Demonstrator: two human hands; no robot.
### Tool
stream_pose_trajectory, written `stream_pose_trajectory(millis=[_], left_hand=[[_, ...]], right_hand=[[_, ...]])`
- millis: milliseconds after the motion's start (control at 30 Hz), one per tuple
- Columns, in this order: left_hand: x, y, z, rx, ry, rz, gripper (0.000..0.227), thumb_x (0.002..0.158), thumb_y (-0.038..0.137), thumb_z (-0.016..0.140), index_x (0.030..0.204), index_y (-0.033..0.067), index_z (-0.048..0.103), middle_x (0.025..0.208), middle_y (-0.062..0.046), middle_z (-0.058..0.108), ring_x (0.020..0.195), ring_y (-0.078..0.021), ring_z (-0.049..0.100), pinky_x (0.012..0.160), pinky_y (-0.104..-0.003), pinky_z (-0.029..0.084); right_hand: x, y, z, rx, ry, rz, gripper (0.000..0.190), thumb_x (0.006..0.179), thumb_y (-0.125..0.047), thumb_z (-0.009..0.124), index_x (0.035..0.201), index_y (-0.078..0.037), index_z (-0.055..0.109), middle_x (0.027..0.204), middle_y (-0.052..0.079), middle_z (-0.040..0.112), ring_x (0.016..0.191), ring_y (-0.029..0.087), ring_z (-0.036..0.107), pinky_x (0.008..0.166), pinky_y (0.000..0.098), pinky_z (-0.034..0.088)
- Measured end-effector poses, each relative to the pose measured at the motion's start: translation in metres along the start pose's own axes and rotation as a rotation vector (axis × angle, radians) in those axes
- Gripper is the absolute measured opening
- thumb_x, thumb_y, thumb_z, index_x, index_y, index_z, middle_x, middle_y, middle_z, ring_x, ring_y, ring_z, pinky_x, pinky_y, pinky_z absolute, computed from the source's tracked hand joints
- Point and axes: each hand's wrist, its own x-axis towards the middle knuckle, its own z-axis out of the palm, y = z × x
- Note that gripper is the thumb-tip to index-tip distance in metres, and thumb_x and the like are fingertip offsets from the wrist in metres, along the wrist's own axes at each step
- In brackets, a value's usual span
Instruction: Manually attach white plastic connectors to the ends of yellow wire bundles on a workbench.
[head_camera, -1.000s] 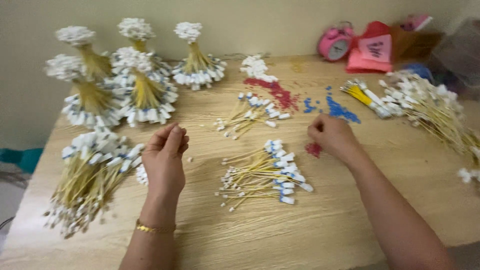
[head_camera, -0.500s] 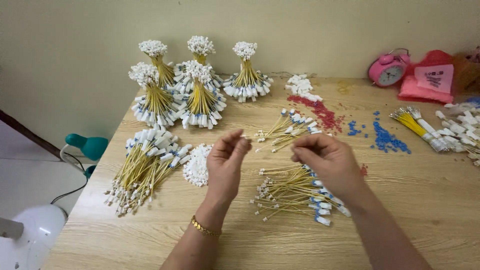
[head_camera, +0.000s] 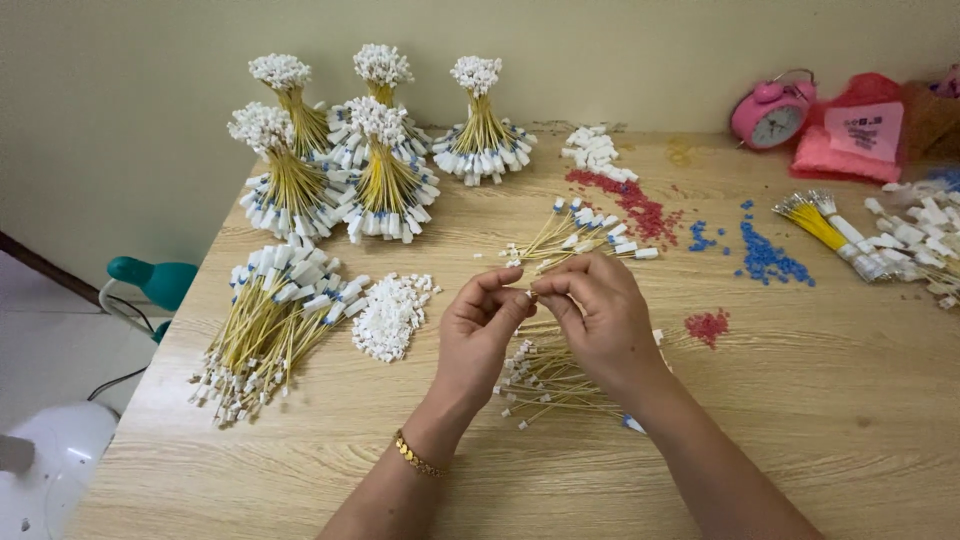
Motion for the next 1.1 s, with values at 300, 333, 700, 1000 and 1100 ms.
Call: stream_pose_trajectory(millis=[300,333,700,1000,1100], left_hand=[[-0.004,-0.005,0.000,0.081,-0.042,0.006,0.029,0.100,0.003,0.067,0.128,0.0012,0.063,0.101,-0.005,0.072,0.096,-0.0109,0.068,0.084,-0.026,0.057],[-0.004,-0.003,0.001,0.080,-0.042,0.004,0.029,0.100,0.003,0.067,0.128,0.0012,0.063,0.101,-0.005,0.072,0.096,-0.0109,0.068,0.084,-0.026,0.057],[-0.005,-0.001,0.002,0.056,-0.083,-0.023,0.031,0.099,0.003,0.066,0.130,0.0012,0.062,0.101,-0.005,0.071,0.097,-0.0118,0.069,0.088,-0.027,0.059],[-0.001,0.007,-0.003,-0.025,-0.123,-0.107,0.039,0.097,0.001,0.065,0.135,0.0036,0.058,0.098,-0.005,0.070,0.096,-0.0135,0.070,0.092,-0.031,0.061],[-0.003,0.005,-0.003,0.018,-0.128,-0.094,0.037,0.098,0.001,0.066,0.134,0.0024,0.059,0.100,-0.005,0.070,0.097,-0.0124,0.068,0.092,-0.029,0.059]], right_hand=[[-0.003,0.016,0.003,-0.006,-0.043,-0.012,0.011,0.088,-0.015,0.076,0.097,-0.009,0.075,0.100,0.004,0.069,0.100,0.024,0.063,0.089,0.0400,0.050],[-0.004,0.017,0.003,-0.006,-0.044,-0.010,0.011,0.088,-0.015,0.076,0.097,-0.009,0.075,0.100,0.004,0.069,0.100,0.024,0.063,0.089,0.0400,0.050],[-0.014,0.032,0.011,0.284,-0.117,0.166,0.007,0.093,-0.009,0.072,0.099,-0.006,0.072,0.096,0.002,0.069,0.092,0.012,0.068,0.079,0.0277,0.057],[-0.013,0.051,0.010,0.695,-0.249,0.445,0.012,0.094,-0.006,0.067,0.104,-0.005,0.074,0.101,-0.001,0.070,0.093,0.007,0.067,0.083,0.0238,0.057],[-0.013,0.040,0.009,0.604,-0.215,0.448,0.011,0.093,-0.005,0.069,0.102,-0.005,0.075,0.099,-0.001,0.070,0.087,0.007,0.065,0.078,0.0229,0.057]])
